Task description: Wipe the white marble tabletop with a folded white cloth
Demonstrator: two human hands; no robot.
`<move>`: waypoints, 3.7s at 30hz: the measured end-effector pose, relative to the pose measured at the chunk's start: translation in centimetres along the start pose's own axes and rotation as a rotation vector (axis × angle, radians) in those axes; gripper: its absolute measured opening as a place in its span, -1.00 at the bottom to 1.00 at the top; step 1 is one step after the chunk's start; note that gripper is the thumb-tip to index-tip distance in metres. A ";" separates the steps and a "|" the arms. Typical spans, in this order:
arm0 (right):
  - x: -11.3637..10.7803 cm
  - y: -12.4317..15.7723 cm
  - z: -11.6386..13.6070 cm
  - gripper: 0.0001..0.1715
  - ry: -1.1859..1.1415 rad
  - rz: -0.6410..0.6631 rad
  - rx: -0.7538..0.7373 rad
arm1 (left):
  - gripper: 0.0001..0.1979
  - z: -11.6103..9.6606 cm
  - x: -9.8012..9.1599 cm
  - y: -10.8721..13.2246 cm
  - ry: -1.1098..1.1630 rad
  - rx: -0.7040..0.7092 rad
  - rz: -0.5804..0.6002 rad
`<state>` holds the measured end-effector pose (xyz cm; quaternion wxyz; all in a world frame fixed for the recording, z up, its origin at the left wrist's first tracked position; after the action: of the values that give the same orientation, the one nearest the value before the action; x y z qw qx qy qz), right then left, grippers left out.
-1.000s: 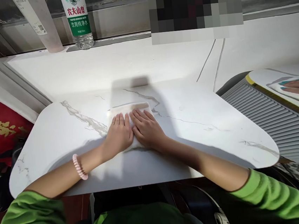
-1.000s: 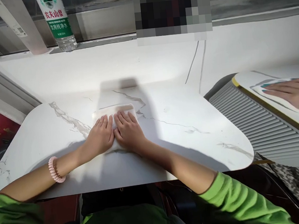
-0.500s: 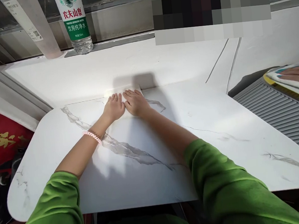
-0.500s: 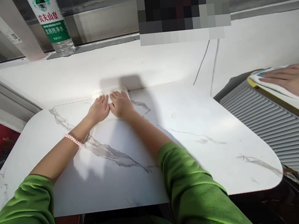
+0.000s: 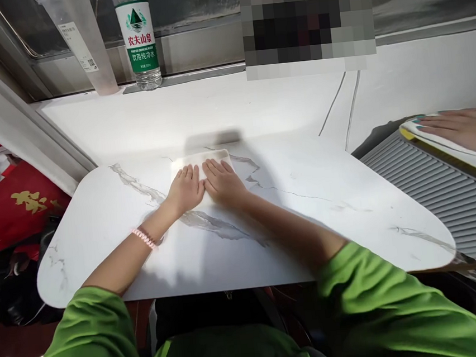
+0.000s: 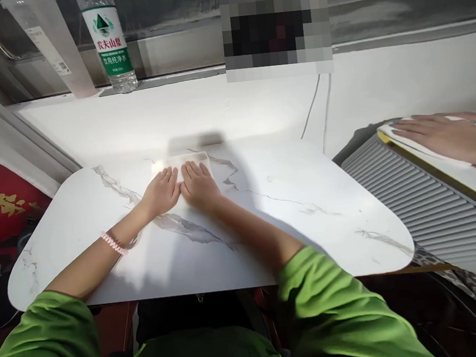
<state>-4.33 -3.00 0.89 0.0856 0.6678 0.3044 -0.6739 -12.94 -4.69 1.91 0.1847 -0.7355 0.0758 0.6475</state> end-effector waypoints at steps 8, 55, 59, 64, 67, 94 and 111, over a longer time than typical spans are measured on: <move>-2.1 6.7 5.0 -0.31 0.023 -0.036 -0.073 | -0.43 -2.7 -1.3 8.3 0.001 0.093 0.004; -2.5 4.8 9.2 -0.36 -0.091 0.076 -0.006 | -0.43 0.8 -2.7 11.0 -0.029 0.006 0.056; -1.5 2.6 9.2 -0.36 -0.105 0.039 -0.017 | -0.42 2.7 -2.3 9.5 -0.041 -0.022 0.100; 0.4 -3.0 9.1 -0.36 -0.117 0.007 0.006 | -0.42 7.7 -1.2 6.0 -0.002 -0.062 0.107; 1.4 -6.8 8.8 -0.36 -0.123 0.003 0.019 | -0.42 11.3 -0.4 3.2 0.022 -0.117 0.119; -4.5 6.9 16.9 -0.35 -0.178 -0.102 -0.209 | -0.43 3.9 -3.9 20.0 0.088 -0.051 -0.021; -0.2 -6.0 18.0 -0.37 -0.177 -0.019 -0.155 | -0.44 16.1 -2.4 11.7 0.142 -0.347 0.023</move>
<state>-22.72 -7.75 1.50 0.1572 0.5941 0.3533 -0.7054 -32.31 -9.79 0.77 0.0415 -0.7993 -0.0157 0.5993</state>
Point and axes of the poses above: each hand's wrist, its own y-axis away from the middle knuckle, its own x-axis out of the palm, z = x × y, the point moved 7 cm from there along -y, towards the middle knuckle, and after that the axes turned 10 degrees about y, right-handed, at the moved point
